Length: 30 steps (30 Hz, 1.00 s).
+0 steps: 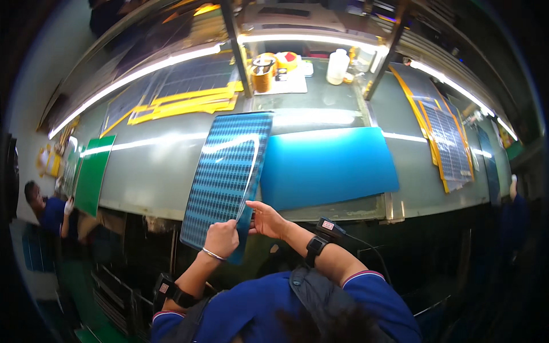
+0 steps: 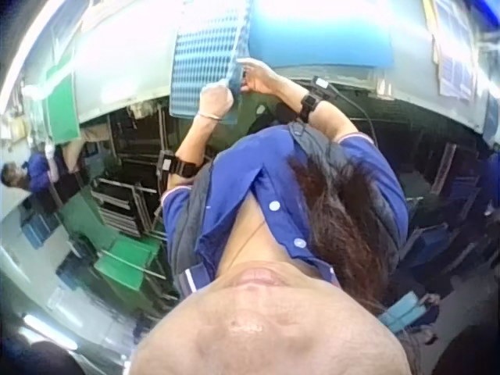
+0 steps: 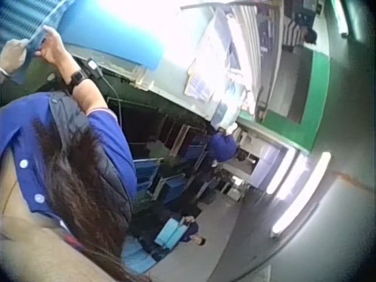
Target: Assemble solar panels by placing solar cells and backing plates on an assembly table.
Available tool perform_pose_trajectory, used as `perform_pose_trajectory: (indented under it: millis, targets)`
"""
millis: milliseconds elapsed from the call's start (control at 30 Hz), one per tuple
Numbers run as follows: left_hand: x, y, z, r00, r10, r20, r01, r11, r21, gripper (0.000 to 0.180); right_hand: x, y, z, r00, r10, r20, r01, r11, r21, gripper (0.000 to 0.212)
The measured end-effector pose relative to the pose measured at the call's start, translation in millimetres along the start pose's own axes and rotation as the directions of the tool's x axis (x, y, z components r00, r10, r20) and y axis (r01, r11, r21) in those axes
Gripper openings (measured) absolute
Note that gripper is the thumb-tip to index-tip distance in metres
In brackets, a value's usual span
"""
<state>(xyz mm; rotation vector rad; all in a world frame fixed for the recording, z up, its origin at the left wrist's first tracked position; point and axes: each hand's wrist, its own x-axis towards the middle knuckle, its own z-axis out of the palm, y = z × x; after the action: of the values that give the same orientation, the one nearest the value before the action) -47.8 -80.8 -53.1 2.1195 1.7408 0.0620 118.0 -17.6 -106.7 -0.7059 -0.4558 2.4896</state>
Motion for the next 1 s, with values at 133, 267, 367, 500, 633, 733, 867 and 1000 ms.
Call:
perform_pose_trajectory:
  millis: [133, 267, 367, 500, 633, 733, 867, 1000]
  targets:
    - [33, 2, -23, 0.985, 0.163, -0.059, -0.166, 0.786, -0.595, 0.013, -11, -44, -32, 0.923, -0.331, -0.195, 0.247, 0.901, -0.358, 0.045]
    - [61, 31, -67, 0.915, 0.321, 0.246, 0.007, 0.596, -0.803, 0.014, -98, -90, -64, 0.894, -0.444, -0.061, 0.37, 0.809, -0.457, 0.065]
    - [74, 25, -83, 0.954, 0.22, 0.205, 0.062, 0.524, -0.849, 0.01, -204, -84, -94, 0.756, -0.634, -0.164, 0.532, 0.741, -0.41, 0.06]
    - [116, -122, -15, 0.999, 0.03, -0.023, -0.037, 0.713, -0.7, 0.009, -369, -18, -130, 0.275, -0.898, -0.345, 0.667, 0.436, -0.604, 0.054]
    - [114, -30, 31, 0.944, 0.04, 0.326, 0.236, 0.608, -0.758, 0.033, -549, 99, -114, -0.459, -0.782, -0.421, 0.435, 0.215, -0.874, 0.046]
    - [94, 81, 58, 0.977, 0.174, 0.127, -0.071, 0.816, -0.574, 0.033, -657, 182, -79, -0.841, -0.496, -0.215, 0.045, 0.332, -0.942, 0.049]
    - [65, 189, 90, 0.906, 0.418, -0.061, -0.417, 0.863, -0.285, 0.033, -756, 267, -59, -0.94, -0.338, 0.037, -0.307, 0.798, -0.518, 0.054]
    - [43, 250, 118, 0.829, 0.556, -0.066, -0.558, 0.813, -0.168, 0.033, -806, 355, -91, -0.959, -0.285, -0.004, -0.273, 0.923, -0.272, 0.052]
